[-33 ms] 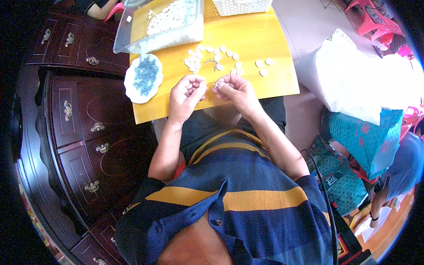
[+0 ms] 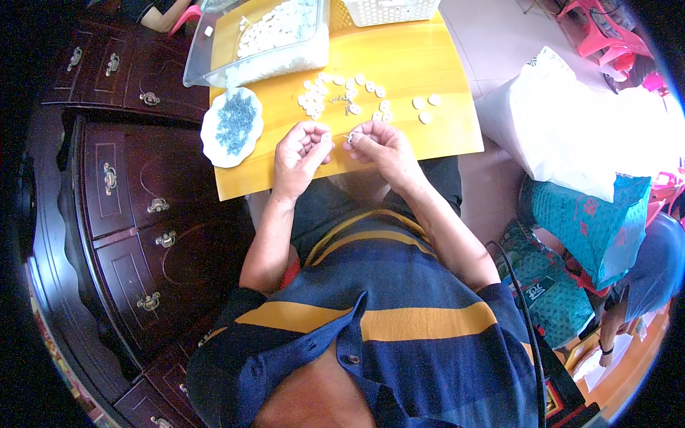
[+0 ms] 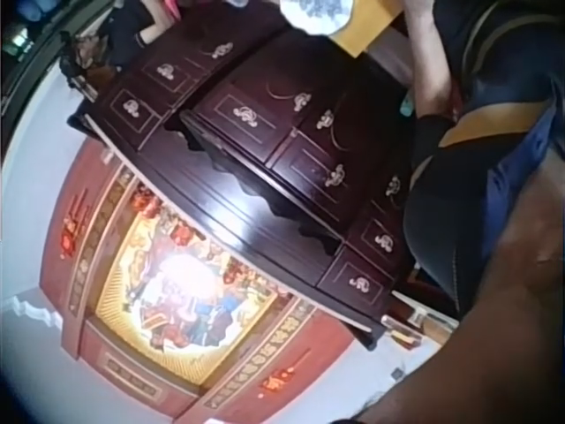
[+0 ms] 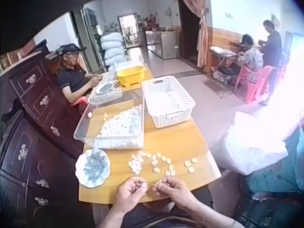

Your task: Manually assemble small white plastic components by pressing two parts together at a workshop table.

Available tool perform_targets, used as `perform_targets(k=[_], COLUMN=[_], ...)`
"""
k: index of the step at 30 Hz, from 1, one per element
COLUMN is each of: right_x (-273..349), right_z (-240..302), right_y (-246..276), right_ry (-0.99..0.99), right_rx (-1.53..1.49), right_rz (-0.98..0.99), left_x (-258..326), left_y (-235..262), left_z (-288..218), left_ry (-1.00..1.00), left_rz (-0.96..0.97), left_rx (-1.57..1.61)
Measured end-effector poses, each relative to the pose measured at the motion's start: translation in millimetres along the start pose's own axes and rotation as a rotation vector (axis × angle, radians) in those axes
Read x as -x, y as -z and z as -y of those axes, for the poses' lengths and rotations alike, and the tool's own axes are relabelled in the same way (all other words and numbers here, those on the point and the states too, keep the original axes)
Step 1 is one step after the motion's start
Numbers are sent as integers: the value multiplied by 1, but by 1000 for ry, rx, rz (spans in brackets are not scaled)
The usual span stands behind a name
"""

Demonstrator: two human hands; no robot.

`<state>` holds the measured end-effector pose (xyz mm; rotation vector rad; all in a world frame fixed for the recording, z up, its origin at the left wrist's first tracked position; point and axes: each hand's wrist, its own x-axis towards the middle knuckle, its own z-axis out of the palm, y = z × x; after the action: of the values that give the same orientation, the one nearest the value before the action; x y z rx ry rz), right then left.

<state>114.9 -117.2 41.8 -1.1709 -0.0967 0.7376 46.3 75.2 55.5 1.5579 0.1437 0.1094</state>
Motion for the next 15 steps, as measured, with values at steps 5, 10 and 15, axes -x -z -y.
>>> perform_targets(k=[5, 10, 15], right_x=[2, 3, 2], right_z=[0, 0, -1], right_y=[2, 3, 4], right_ry=[4, 0, 11], right_rx=[-13, 2, 0], right_rz=[-6, -18, -12], left_x=[1, 0, -1], left_y=[4, 0, 1], left_z=[4, 6, 7], left_ry=[-8, 24, -14], left_rz=[-66, -75, -53], left_rx=[58, -8, 72])
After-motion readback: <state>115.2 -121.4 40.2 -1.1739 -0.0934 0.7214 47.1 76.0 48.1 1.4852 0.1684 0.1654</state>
